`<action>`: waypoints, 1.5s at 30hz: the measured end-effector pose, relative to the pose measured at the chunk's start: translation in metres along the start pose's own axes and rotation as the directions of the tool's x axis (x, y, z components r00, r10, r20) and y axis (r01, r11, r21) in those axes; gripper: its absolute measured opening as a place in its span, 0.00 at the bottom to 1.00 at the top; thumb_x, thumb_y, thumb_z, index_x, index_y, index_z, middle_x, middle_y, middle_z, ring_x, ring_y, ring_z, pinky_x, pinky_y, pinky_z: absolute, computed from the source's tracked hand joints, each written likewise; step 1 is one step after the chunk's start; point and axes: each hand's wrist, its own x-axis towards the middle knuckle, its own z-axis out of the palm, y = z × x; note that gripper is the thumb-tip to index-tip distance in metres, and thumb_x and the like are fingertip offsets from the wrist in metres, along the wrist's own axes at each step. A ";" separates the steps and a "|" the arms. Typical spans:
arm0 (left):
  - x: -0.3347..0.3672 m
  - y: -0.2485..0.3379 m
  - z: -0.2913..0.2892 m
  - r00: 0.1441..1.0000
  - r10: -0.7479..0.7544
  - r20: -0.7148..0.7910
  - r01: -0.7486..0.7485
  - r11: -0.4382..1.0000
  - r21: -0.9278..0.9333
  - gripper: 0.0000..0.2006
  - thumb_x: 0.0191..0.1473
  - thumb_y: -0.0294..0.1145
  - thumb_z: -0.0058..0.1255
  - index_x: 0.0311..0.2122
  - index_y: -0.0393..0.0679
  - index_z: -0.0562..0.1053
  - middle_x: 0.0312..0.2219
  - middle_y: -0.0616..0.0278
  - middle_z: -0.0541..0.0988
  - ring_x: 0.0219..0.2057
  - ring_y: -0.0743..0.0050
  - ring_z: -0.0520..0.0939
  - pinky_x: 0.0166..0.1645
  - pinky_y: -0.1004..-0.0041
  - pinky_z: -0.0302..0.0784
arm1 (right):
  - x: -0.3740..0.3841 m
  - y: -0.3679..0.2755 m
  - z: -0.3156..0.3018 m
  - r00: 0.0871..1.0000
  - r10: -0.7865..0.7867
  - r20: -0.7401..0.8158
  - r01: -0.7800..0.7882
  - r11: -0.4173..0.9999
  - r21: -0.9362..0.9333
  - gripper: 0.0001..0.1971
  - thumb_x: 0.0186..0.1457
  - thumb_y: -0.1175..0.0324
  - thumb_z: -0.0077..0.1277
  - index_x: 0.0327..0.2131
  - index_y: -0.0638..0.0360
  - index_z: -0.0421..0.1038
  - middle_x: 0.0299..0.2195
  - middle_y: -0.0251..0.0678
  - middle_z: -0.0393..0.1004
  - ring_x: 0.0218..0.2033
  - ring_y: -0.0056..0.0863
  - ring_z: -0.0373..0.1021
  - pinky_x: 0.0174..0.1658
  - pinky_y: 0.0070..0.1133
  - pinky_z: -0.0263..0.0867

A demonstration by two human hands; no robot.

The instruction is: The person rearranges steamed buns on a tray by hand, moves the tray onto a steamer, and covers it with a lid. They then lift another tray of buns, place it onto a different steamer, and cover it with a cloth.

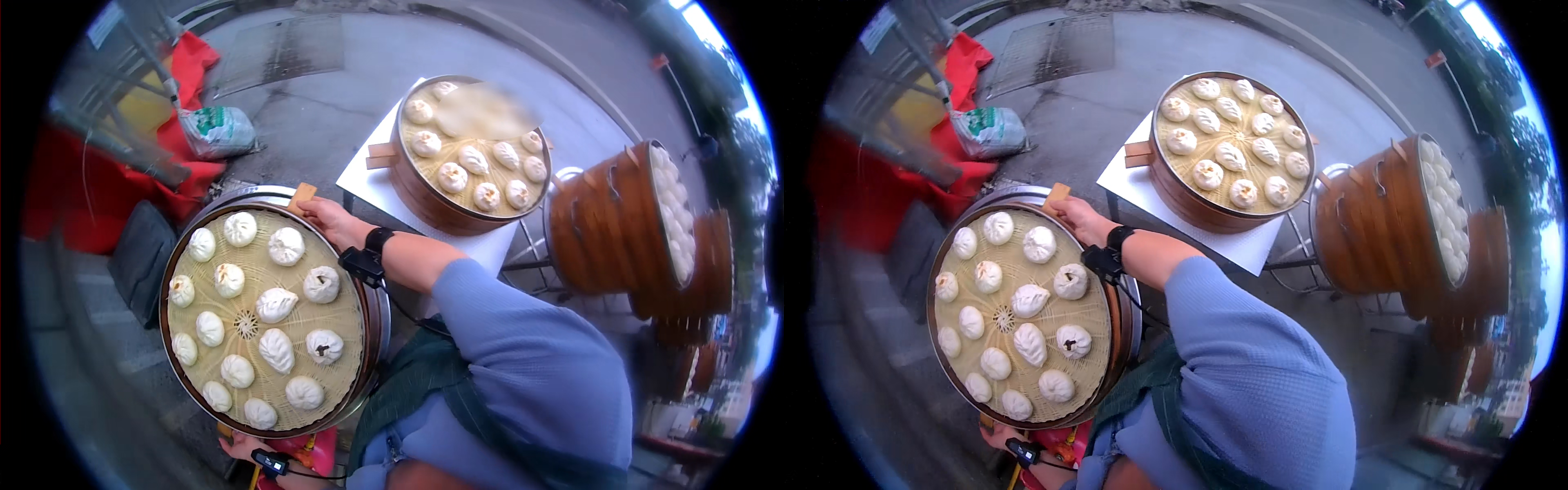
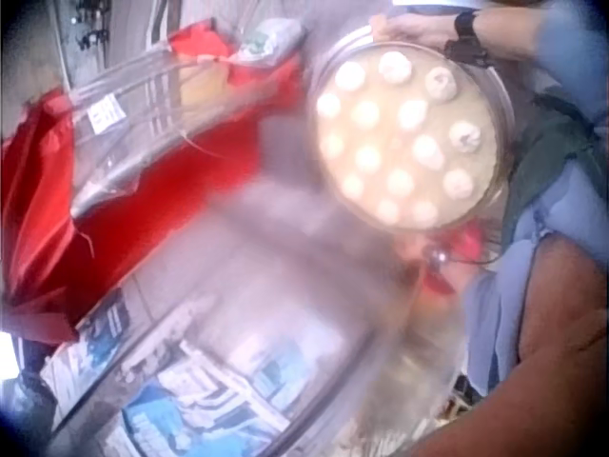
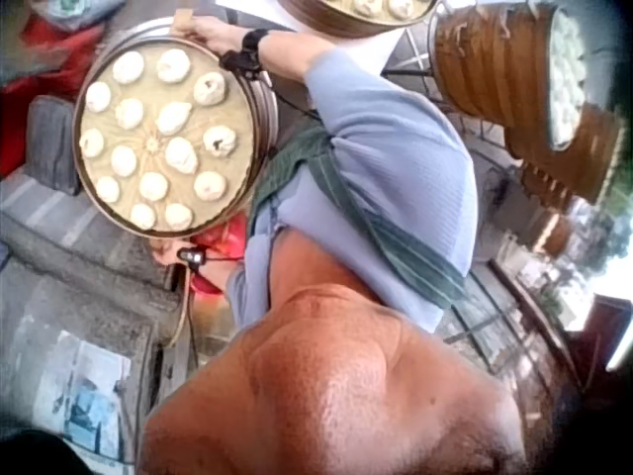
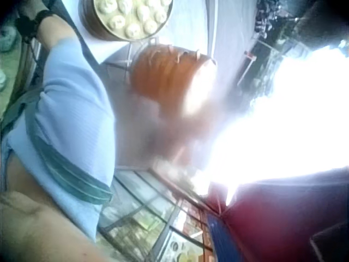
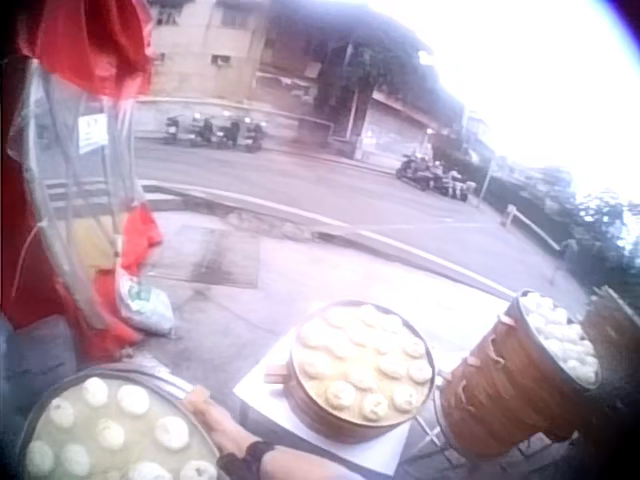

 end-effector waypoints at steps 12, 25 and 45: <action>-0.071 -0.003 0.037 1.000 0.001 -0.008 0.004 0.857 0.515 0.27 0.50 0.51 0.40 0.45 0.36 0.65 0.45 0.56 0.70 0.45 0.60 0.70 0.50 0.65 0.63 | 0.016 0.031 -0.006 0.993 -0.107 0.047 0.110 0.992 -0.062 0.10 0.54 0.70 0.44 0.40 0.59 0.66 0.33 0.36 0.71 0.31 0.23 0.67 0.34 0.20 0.64; -0.205 -0.044 0.090 0.472 0.742 0.475 -0.797 0.129 0.590 0.15 0.52 0.34 0.40 0.38 0.32 0.67 0.35 0.57 0.71 0.35 0.69 0.70 0.41 0.71 0.65 | -0.128 -0.181 -0.219 0.676 -0.723 -0.141 0.459 0.563 -0.688 0.12 0.51 0.68 0.50 0.40 0.60 0.71 0.26 0.33 0.74 0.27 0.16 0.69 0.31 0.16 0.65; -0.387 -0.314 0.216 0.589 0.272 0.761 -0.807 0.247 0.536 0.16 0.55 0.30 0.41 0.48 0.37 0.64 0.47 0.58 0.68 0.51 0.71 0.67 0.55 0.70 0.59 | -0.156 -0.371 -0.441 0.740 -0.585 0.331 -0.022 -0.513 -0.858 0.06 0.47 0.71 0.47 0.31 0.53 0.70 0.29 0.33 0.69 0.31 0.32 0.69 0.33 0.26 0.65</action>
